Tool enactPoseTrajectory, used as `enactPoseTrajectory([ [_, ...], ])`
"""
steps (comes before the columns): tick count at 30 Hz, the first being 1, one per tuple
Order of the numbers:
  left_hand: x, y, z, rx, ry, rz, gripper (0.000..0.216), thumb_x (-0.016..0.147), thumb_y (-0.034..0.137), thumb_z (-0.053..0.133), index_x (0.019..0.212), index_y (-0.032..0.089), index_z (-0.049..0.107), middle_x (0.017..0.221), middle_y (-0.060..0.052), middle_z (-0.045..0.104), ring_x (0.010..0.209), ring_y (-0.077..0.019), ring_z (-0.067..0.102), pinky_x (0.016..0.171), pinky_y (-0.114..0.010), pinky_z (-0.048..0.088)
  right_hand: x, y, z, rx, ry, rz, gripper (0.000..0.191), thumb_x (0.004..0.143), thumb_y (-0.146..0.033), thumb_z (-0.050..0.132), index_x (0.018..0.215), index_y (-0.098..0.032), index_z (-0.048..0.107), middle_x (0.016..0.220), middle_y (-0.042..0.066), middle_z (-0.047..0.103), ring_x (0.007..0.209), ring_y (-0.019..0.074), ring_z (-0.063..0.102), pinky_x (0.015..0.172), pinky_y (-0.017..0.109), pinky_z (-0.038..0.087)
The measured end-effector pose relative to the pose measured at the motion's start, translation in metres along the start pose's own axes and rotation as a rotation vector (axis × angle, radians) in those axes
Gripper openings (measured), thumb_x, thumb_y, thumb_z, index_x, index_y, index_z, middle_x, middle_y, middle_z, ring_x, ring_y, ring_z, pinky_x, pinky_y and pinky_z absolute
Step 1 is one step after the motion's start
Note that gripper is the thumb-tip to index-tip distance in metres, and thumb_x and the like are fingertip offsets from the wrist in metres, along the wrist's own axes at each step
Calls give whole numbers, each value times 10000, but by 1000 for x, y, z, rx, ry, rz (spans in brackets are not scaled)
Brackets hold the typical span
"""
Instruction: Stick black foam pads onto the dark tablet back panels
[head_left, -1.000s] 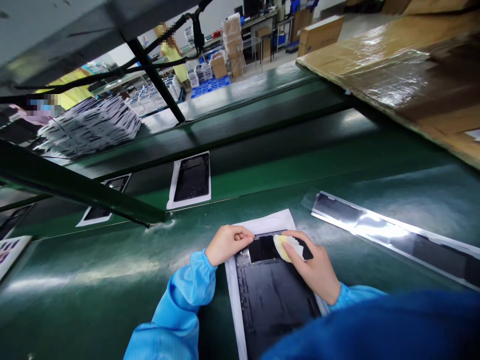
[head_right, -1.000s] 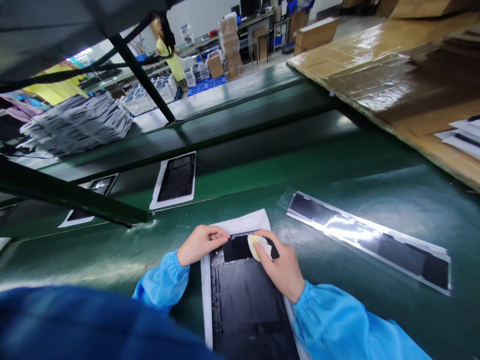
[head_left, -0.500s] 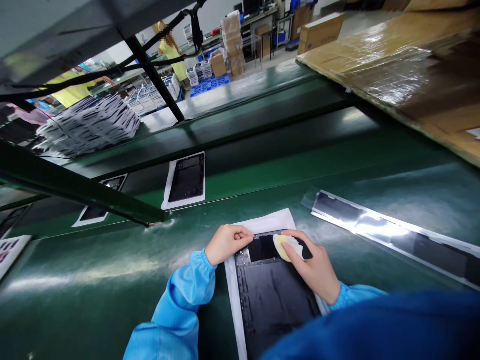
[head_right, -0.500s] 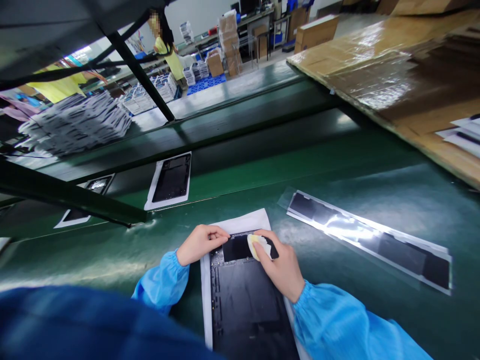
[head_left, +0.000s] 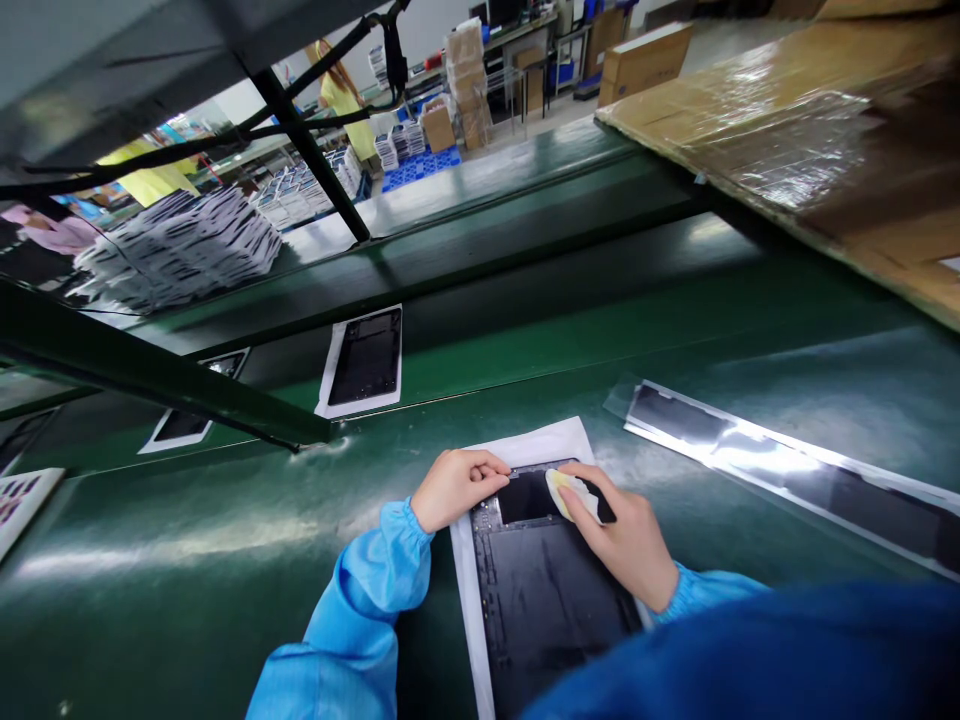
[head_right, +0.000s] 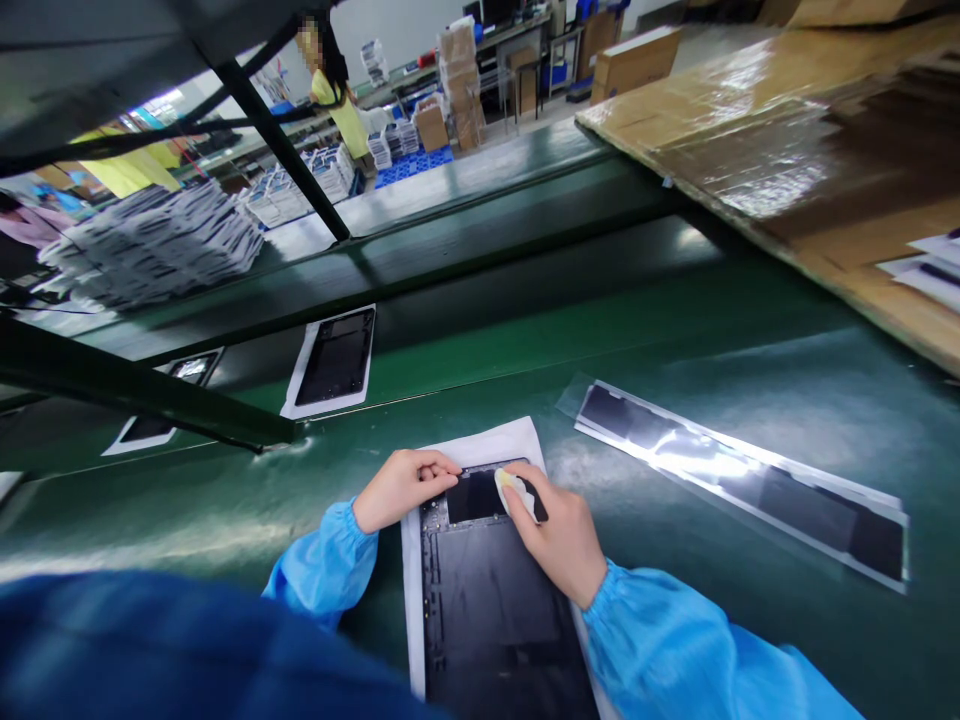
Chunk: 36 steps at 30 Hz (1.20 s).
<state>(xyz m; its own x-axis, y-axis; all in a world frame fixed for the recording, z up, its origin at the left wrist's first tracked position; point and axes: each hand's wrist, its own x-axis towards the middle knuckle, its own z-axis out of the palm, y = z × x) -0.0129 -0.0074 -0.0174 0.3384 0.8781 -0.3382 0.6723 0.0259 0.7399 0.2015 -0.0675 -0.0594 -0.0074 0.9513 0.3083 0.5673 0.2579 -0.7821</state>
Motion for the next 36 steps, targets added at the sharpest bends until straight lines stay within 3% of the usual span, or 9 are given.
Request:
enactPoseTrajectory([
  [12, -3, 7, 2, 253, 38, 29, 119, 779, 271, 649, 876, 262, 717, 733, 75, 671, 591, -91, 559, 607, -193, 405, 1, 1, 1, -18, 12, -42, 153, 902, -309, 499, 994, -240, 600, 819, -41, 742, 305, 86, 519, 453, 208, 468],
  [26, -9, 14, 3, 422, 32, 51, 140, 849, 250, 585, 932, 259, 698, 809, 48, 701, 663, -113, 606, 641, -214, 409, 3, -3, -2, -14, -34, 30, 189, 895, -338, 481, 982, -243, 619, 837, -26, 743, 270, 94, 480, 511, 236, 515],
  [32, -15, 21, 6, 582, 75, 109, 210, 850, 278, 625, 1055, 242, 651, 908, -15, 708, 832, -204, 642, 706, -291, 439, 0, 4, 3, 6, -15, 15, 164, 881, -347, 499, 993, -302, 611, 803, -57, 745, 321, 128, 560, 542, 247, 550],
  [36, -15, 15, 9, 753, 176, 158, 244, 835, 363, 642, 1043, 235, 630, 941, -56, 689, 903, -261, 623, 682, -348, 469, -1, 16, 13, 11, 80, 80, 143, 804, -430, 560, 930, -431, 629, 618, -119, 707, 326, 192, 583, 415, 272, 544],
])
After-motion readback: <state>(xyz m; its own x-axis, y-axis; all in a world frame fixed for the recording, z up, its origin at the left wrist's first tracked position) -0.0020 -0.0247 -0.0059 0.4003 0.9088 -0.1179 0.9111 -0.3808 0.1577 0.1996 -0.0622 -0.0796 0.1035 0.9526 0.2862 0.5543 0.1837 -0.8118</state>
